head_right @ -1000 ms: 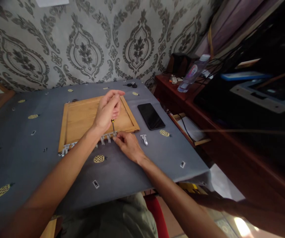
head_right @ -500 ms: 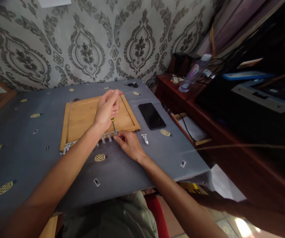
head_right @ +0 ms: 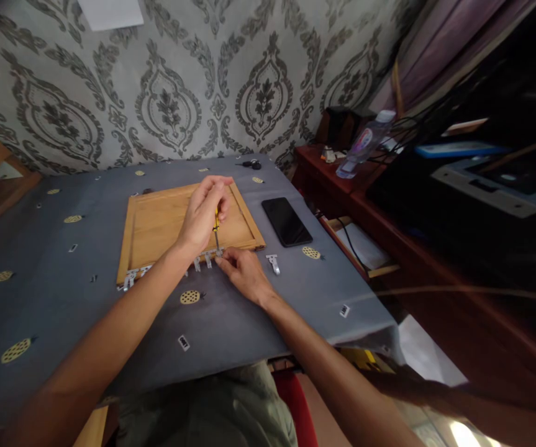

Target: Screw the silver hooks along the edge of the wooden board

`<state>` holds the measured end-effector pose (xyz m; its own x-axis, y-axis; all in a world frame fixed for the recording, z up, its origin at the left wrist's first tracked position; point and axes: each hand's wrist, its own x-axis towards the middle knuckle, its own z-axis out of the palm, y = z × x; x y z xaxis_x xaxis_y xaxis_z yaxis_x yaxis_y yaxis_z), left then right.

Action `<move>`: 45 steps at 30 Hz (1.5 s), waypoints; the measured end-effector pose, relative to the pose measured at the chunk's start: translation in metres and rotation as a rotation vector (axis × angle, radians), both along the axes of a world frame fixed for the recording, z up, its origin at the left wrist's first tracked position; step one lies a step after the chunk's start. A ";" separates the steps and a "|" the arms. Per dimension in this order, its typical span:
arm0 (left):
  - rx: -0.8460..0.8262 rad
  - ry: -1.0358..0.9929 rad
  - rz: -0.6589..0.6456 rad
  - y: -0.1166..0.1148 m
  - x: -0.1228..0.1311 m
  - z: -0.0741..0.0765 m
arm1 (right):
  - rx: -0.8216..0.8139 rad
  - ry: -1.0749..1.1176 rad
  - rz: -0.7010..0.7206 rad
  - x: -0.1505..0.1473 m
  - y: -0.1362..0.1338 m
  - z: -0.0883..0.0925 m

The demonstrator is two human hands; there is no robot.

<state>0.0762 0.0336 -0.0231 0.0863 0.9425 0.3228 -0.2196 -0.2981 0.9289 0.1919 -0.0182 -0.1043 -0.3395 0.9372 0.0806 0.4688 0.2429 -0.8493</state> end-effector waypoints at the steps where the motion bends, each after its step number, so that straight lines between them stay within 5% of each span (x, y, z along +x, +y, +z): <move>1: -0.003 0.009 0.022 0.001 0.000 -0.001 | 0.000 -0.002 -0.001 0.000 0.000 0.000; 11: -0.176 -0.094 0.002 -0.001 0.004 0.008 | -0.010 -0.011 -0.007 -0.001 0.000 0.001; 19: -0.131 -0.043 -0.255 0.002 -0.007 0.007 | -0.013 -0.003 -0.002 0.000 0.001 0.001; 30: -0.109 -0.007 0.069 -0.005 -0.004 0.006 | 0.010 0.017 0.008 0.000 0.002 -0.003; 45: -0.183 -0.030 -0.061 0.002 -0.005 0.008 | -0.014 0.030 0.010 0.000 0.003 -0.004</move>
